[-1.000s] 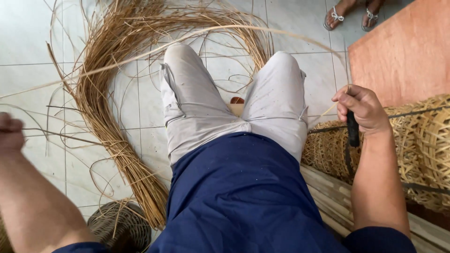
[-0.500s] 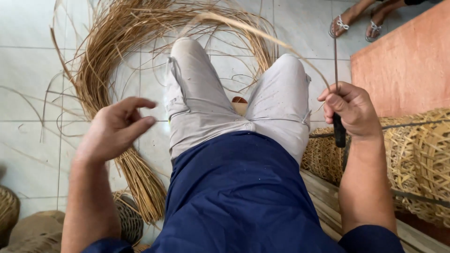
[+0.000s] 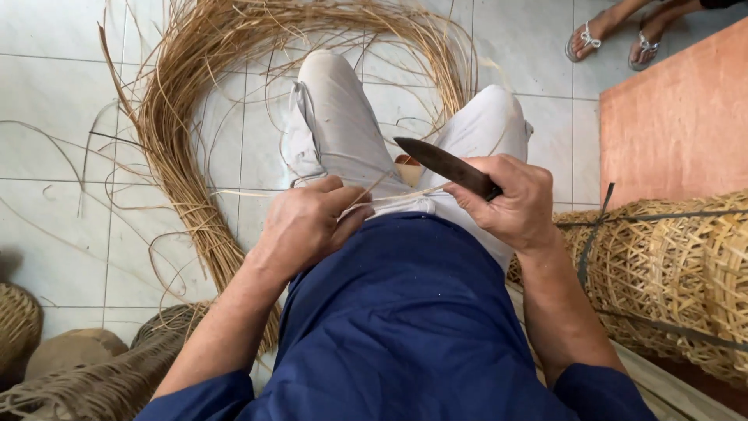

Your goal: The person sits on the floor and uses a knife to shave thin strips from a bamboo stick. They hold the stick with one hand and draw the knife along its length to remove the outer layer, repeating the motion along the stick.

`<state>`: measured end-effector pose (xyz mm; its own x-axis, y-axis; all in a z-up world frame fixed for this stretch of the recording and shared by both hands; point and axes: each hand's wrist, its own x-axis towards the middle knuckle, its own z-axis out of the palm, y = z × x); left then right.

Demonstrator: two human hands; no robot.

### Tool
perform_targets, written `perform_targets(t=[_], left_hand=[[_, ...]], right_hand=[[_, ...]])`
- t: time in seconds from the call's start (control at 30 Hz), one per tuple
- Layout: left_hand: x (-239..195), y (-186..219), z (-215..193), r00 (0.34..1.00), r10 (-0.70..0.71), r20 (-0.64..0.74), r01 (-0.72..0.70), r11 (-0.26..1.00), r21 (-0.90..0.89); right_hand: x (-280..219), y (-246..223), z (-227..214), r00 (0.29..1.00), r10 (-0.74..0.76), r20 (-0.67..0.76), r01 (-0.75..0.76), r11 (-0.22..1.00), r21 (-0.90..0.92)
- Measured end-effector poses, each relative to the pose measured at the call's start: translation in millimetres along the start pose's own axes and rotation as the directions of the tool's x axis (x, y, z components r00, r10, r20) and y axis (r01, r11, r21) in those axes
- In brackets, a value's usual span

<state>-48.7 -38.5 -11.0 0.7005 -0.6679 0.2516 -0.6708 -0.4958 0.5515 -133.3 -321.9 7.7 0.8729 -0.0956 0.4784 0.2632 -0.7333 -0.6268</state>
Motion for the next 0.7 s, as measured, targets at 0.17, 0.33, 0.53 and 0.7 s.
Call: perform_targets(t=[0.17, 0.33, 0.53, 0.7], left_hand=[[-16, -24, 35, 0.99, -0.082, 0.117, 0.097, 0.987, -0.128], [-22, -50, 26, 0.976, -0.141, 0.168, 0.146, 0.989, -0.016], [-47, -93, -2, 0.981, -0.132, 0.144, 0.104, 0.976, 0.192], [-71, -167, -38, 0.926, -0.374, 0.045, 0.356, 0.909, 0.216]], right_hand=[[-9, 1, 5, 0.992, -0.122, -0.015, 0.122, 0.993, -0.008], [-25, 31, -5, 0.979, -0.153, -0.131, 0.154, 0.988, -0.001], [-53, 88, -43, 0.986, -0.069, -0.153, 0.036, 0.977, -0.208], [-53, 89, -68, 0.964, 0.265, 0.011, -0.233, 0.866, -0.443]])
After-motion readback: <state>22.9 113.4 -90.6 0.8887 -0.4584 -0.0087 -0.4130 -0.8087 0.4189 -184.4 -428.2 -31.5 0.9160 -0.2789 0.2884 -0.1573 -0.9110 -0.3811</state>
